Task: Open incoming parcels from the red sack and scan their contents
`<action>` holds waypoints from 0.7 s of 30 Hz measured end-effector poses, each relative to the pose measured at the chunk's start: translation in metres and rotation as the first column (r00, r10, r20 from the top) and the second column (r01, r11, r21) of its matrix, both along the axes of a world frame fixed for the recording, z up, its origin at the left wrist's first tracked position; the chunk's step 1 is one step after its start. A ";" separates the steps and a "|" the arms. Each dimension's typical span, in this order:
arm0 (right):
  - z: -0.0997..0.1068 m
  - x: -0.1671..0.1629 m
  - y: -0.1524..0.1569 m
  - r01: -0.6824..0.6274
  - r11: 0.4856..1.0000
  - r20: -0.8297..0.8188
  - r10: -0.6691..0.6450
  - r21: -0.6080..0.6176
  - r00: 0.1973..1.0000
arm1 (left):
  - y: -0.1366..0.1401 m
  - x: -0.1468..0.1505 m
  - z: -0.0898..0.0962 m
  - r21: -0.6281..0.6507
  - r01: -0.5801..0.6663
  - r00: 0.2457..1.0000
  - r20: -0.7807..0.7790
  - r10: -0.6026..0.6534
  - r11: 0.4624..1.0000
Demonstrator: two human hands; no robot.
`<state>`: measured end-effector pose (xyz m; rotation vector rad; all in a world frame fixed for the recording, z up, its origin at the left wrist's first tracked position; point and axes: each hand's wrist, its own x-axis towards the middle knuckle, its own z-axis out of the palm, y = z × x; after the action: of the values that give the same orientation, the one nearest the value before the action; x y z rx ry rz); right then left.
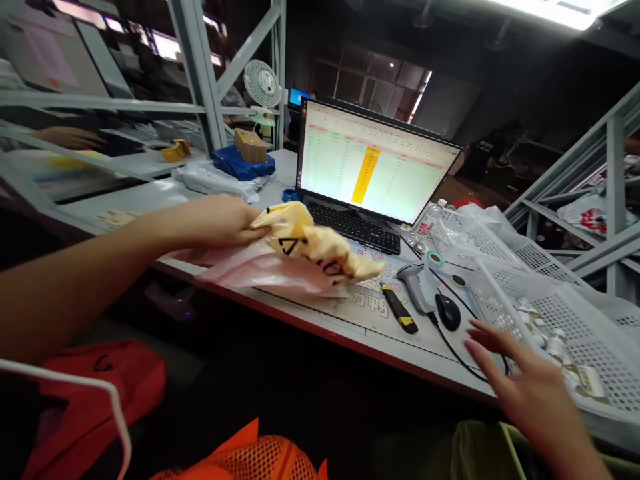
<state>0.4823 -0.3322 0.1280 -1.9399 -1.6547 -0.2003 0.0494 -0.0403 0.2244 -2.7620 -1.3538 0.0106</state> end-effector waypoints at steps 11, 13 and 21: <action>-0.069 -0.073 0.167 -0.255 0.966 -0.600 0.219 0.025 0.770 | 0.024 -0.009 -0.039 -0.322 0.175 0.595 0.787 0.160 0.931; -0.070 -0.067 0.187 -0.264 0.961 -0.705 0.244 0.083 0.666 | 0.025 -0.007 -0.048 -0.374 0.265 0.470 0.855 0.220 0.889; -0.044 -0.051 0.208 -0.425 0.895 -0.902 0.288 0.134 0.322 | 0.026 0.006 -0.108 -0.560 0.490 0.266 0.826 0.497 0.668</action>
<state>0.4311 -0.1238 0.0842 -1.2163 -1.2176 1.0310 0.0552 -0.0141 0.1163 -3.5257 -1.8062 -2.0344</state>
